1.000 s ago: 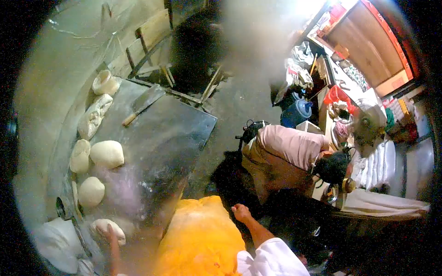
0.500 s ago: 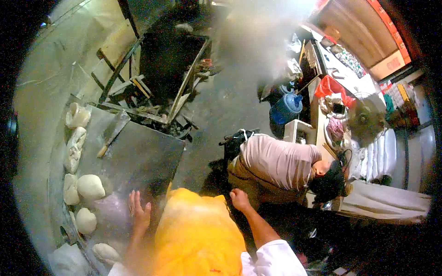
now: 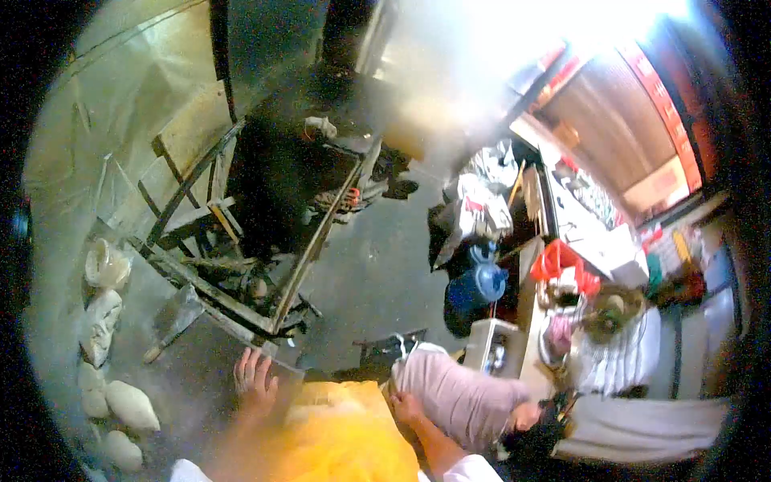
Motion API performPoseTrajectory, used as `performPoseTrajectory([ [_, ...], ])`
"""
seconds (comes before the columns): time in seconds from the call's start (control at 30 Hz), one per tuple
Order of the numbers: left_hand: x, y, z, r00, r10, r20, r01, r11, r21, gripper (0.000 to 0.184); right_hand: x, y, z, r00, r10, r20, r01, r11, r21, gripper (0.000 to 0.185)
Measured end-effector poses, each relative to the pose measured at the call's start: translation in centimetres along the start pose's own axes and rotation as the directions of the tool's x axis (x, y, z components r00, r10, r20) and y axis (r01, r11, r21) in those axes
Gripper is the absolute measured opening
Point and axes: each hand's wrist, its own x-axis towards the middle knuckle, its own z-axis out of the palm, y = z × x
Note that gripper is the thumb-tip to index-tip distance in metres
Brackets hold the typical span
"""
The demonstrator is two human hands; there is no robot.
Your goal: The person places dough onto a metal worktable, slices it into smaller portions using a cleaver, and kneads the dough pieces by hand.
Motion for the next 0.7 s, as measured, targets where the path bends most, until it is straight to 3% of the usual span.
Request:
performPoseTrajectory([
  [0.07, 5.1, 0.7, -0.7, 1.000, -0.021, -0.005, 0.021, 1.000, 0.012, 0.056, 2.1, -4.1, -4.8, 0.998, -0.066, -0.023, 0.067, 0.997, 0.031, 0.034],
  [0.13, 8.1, 0.5, -0.5, 0.998, -0.058, -0.024, 0.057, 0.997, -0.051, 0.054, 4.7, -6.8, -8.1, 0.979, 0.131, 0.155, -0.149, 0.983, 0.111, 0.036],
  [0.2, 9.7, -0.3, 1.2, 0.996, -0.061, -0.067, 0.057, 0.996, -0.067, 0.051, 7.9, -7.1, -9.7, 0.985, 0.067, 0.157, -0.084, 0.991, 0.104, 0.038],
  [0.27, 10.0, -1.0, 4.0, 0.995, -0.081, -0.062, 0.066, 0.976, -0.206, 0.048, 10.4, -8.7, -11.8, 0.993, 0.011, 0.116, -0.012, 1.000, 0.013, 0.038],
  [0.3, 10.6, -0.1, 4.4, 0.995, -0.078, -0.068, 0.064, 0.981, -0.185, 0.046, 12.1, -8.7, -12.7, 0.982, 0.008, 0.191, -0.007, 1.000, -0.004, 0.039],
  [0.33, 11.5, 0.8, 4.6, 0.995, -0.065, -0.077, 0.040, 0.958, -0.285, 0.043, 12.9, -8.9, -13.6, 0.969, 0.036, 0.245, -0.064, 0.992, 0.105, 0.040],
  [0.37, 12.2, 1.4, 6.4, 0.991, -0.131, 0.005, 0.124, 0.922, -0.367, 0.040, 14.1, -9.1, -14.8, 0.960, 0.034, 0.278, -0.052, 0.997, 0.057, 0.042],
  [0.4, 12.9, 1.3, 8.8, 0.996, -0.090, -0.003, 0.081, 0.919, -0.386, 0.038, 15.8, -9.0, -15.8, 0.950, 0.033, 0.312, -0.038, 0.999, 0.011, 0.045],
  [0.47, 17.7, 4.6, 6.9, 0.979, -0.099, 0.178, 0.172, 0.873, -0.456, 0.038, 20.0, -5.9, -15.6, 0.960, 0.027, 0.280, 0.014, 0.990, -0.144, 0.049],
  [0.5, 20.7, 6.9, 5.2, 0.958, -0.123, 0.259, 0.235, 0.856, -0.460, 0.038, 20.9, -6.9, -17.6, 0.937, 0.087, 0.339, -0.066, 0.995, -0.073, 0.052],
  [0.53, 23.9, 9.1, 3.9, 0.930, -0.148, 0.336, 0.298, 0.837, -0.458, 0.038, 24.4, -4.3, -16.9, 0.909, 0.121, 0.398, -0.063, 0.986, -0.154, 0.053],
  [0.6, 30.3, 12.0, 4.4, 0.876, -0.201, 0.439, 0.400, 0.811, -0.427, 0.034, 29.6, -2.4, -18.4, 0.872, 0.088, 0.481, -0.025, 0.991, -0.135, 0.053],
  [0.67, 35.9, 13.1, 8.8, 0.905, -0.181, 0.384, 0.363, 0.798, -0.481, 0.034, 36.3, 1.6, -17.7, 0.953, 0.065, 0.296, 0.008, 0.971, -0.239, 0.052],
  [0.7, 39.9, 15.2, 8.7, 0.880, -0.199, 0.432, 0.402, 0.797, -0.451, 0.036, 40.6, 2.8, -19.8, 0.909, 0.116, 0.399, -0.025, 0.974, -0.227, 0.053],
])
